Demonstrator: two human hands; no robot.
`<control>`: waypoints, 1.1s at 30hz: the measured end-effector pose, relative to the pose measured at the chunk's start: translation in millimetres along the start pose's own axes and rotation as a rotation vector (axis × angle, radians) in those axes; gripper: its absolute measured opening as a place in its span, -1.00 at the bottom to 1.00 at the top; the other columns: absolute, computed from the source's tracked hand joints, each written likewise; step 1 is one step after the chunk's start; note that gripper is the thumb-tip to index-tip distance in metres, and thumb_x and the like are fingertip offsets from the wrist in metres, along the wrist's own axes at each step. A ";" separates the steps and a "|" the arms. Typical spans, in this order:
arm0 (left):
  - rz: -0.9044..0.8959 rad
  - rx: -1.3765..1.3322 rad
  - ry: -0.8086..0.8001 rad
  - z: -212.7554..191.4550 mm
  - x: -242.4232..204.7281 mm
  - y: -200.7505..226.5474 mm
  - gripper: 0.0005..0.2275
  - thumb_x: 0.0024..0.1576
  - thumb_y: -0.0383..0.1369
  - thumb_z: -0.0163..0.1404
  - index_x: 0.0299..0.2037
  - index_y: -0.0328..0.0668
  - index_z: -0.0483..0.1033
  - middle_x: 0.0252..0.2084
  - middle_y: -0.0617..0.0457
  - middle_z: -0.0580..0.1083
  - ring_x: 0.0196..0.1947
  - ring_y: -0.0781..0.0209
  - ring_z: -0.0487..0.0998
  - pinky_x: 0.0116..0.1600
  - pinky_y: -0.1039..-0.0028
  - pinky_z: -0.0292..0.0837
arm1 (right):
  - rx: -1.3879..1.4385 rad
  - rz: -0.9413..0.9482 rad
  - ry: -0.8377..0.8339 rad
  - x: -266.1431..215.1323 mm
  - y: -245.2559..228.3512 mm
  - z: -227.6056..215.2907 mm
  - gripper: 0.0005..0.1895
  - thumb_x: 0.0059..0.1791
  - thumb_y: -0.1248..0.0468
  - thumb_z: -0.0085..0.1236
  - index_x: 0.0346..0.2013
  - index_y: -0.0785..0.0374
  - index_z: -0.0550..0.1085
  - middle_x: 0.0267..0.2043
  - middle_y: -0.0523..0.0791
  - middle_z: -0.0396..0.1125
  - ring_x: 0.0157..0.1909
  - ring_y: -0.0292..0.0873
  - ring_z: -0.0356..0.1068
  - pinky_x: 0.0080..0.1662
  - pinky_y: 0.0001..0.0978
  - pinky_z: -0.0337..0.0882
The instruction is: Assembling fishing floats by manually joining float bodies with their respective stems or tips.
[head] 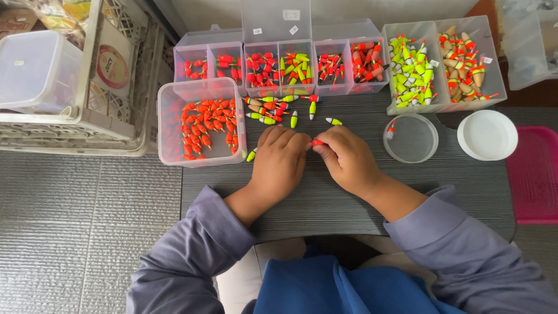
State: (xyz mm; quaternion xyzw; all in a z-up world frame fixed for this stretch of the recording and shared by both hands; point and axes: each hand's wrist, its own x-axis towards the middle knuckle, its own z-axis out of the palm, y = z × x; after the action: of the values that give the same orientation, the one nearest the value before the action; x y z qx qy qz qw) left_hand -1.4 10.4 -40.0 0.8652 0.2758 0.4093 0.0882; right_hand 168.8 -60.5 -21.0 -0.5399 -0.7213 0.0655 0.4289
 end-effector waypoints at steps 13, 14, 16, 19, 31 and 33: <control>-0.065 -0.043 -0.024 -4.9 0.0 3.4 -0.95 0.17 -0.41 0.08 -0.33 -0.15 0.57 -0.46 0.05 0.50 -0.28 0.03 0.58 0.11 0.15 0.41 | -0.029 0.003 -0.011 -2.3 0.5 3.0 -0.89 0.09 0.29 0.06 -0.12 0.24 0.44 -0.38 -0.11 0.26 -0.42 -0.08 0.37 -0.35 -0.27 0.46; -0.065 -0.048 -0.033 -4.1 -0.5 3.4 -0.94 0.17 -0.41 0.08 -0.33 -0.15 0.57 -0.46 0.05 0.50 -0.28 0.04 0.58 0.12 0.14 0.40 | -0.035 0.010 -0.018 -3.4 1.3 2.6 -0.90 0.10 0.27 0.05 -0.16 0.24 0.44 -0.41 -0.12 0.25 -0.44 -0.09 0.35 -0.37 -0.28 0.45; -0.065 -0.051 -0.041 -3.2 -1.1 3.5 -0.94 0.17 -0.41 0.08 -0.33 -0.15 0.57 -0.46 0.05 0.50 -0.28 0.04 0.58 0.12 0.14 0.40 | -0.042 0.015 -0.025 -4.6 2.7 2.8 -0.89 0.11 0.26 0.05 -0.20 0.24 0.45 -0.44 -0.13 0.23 -0.46 -0.10 0.34 -0.38 -0.29 0.44; -0.046 -0.050 -0.034 -3.1 0.4 4.4 -0.94 0.17 -0.42 0.07 -0.33 -0.17 0.56 -0.48 0.03 0.49 -0.28 0.03 0.57 0.14 0.13 0.39 | -0.043 0.052 -0.056 -5.3 4.1 3.9 -0.79 0.14 0.20 -0.05 -0.30 0.22 0.46 -0.56 -0.15 0.18 -0.58 -0.13 0.25 -0.48 -0.34 0.37; -0.129 -0.131 -0.031 -10.8 7.8 10.1 -0.89 0.23 -0.43 -0.04 -0.31 -0.22 0.53 -0.50 0.01 0.44 -0.32 -0.05 0.58 -0.05 0.18 0.47 | -0.029 0.002 -0.004 0.6 -0.7 1.4 -0.85 0.09 0.28 0.07 -0.07 0.23 0.43 -0.46 -0.12 0.26 -0.51 -0.11 0.34 -0.44 -0.33 0.43; -0.122 -0.144 -0.031 -12.6 8.5 12.6 -0.89 0.24 -0.44 -0.04 -0.31 -0.23 0.52 -0.49 0.01 0.44 -0.32 -0.05 0.57 -0.07 0.19 0.46 | -0.030 -0.013 -0.018 -2.4 1.8 1.5 -0.88 0.12 0.25 0.00 -0.16 0.21 0.45 -0.51 -0.16 0.21 -0.55 -0.14 0.29 -0.47 -0.36 0.39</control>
State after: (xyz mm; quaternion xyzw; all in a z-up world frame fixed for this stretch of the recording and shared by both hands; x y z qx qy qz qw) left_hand -1.5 3.6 -21.5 0.8444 0.2966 0.4085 0.1791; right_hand 169.1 -61.2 -24.3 -0.5410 -0.7296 0.0568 0.4145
